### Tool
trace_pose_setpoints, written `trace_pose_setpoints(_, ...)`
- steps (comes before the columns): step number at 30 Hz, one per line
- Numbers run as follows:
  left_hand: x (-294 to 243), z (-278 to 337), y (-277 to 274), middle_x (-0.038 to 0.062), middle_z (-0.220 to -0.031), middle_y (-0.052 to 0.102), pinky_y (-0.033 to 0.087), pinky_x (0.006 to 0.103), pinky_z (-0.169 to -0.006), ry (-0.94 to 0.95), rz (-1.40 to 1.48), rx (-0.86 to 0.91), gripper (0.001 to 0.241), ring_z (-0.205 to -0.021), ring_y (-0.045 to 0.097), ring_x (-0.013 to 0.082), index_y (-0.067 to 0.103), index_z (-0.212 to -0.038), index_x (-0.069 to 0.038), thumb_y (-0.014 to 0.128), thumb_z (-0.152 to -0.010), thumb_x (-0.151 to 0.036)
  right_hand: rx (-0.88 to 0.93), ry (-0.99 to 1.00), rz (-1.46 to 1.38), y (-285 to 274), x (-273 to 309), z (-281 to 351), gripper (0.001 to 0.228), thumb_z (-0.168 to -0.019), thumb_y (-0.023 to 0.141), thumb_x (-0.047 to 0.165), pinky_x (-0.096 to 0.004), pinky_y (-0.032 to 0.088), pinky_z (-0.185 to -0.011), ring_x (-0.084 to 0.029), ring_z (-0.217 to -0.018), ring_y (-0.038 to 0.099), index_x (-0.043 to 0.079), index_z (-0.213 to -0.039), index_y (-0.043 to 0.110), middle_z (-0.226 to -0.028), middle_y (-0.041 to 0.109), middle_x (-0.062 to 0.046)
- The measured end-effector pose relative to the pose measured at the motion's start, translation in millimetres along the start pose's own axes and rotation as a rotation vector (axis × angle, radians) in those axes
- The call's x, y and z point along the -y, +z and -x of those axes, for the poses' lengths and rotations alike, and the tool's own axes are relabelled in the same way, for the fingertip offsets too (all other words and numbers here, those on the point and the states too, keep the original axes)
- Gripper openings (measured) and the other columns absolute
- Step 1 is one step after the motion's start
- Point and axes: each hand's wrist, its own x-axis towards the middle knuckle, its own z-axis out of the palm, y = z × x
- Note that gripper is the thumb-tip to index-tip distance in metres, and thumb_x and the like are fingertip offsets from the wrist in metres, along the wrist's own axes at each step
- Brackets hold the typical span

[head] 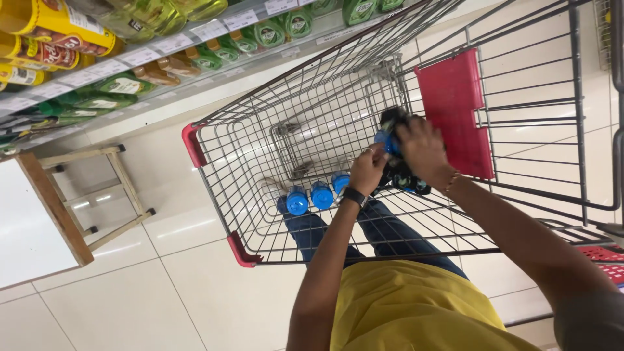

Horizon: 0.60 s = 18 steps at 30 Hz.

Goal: Selecting and organizing bottles of oil in a shopping cart.

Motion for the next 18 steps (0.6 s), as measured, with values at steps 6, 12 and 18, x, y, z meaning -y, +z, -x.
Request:
trace_pose_setpoints(6,16,1,19,0.013,-0.105,0.077,0.059,0.0397,-0.086,-0.065,-0.087,0.079,0.042,-0.099,0.074,0.0290,0.066,-0.130,-0.008,0.071,-0.091,-0.023,0.224,-0.128,0.058,18,4,3,0.067,-0.078,0.077,0.033,-0.058,0.053,-0.090,-0.047,-0.125,0.047,0.019,-0.140,0.054,-0.150,0.039,-0.023)
trace_pose_setpoints(12,58,6,43,0.017,-0.117,0.073,0.058,0.0421,-0.090,-0.082,-0.140,0.111,0.050,-0.108,0.072,0.0323,0.064,-0.130,-0.006,0.077,-0.084,-0.022,0.351,-0.077,-0.178,3,-2,-7,0.057,-0.078,0.080,0.028,-0.049,0.052,-0.097,-0.041,-0.127,0.044,0.024,-0.131,0.060,-0.142,0.043,-0.016)
trace_pose_setpoints(18,74,3,49,0.026,-0.130,0.060,0.053,0.0478,-0.095,-0.014,-0.219,0.023,0.071,-0.117,0.061,0.0450,0.047,-0.143,-0.001,0.071,-0.077,-0.003,0.358,-0.345,-0.155,7,-11,-9,0.042,-0.079,0.076,0.014,-0.041,0.050,-0.104,-0.036,-0.128,0.045,0.021,-0.119,0.070,-0.140,0.045,-0.010)
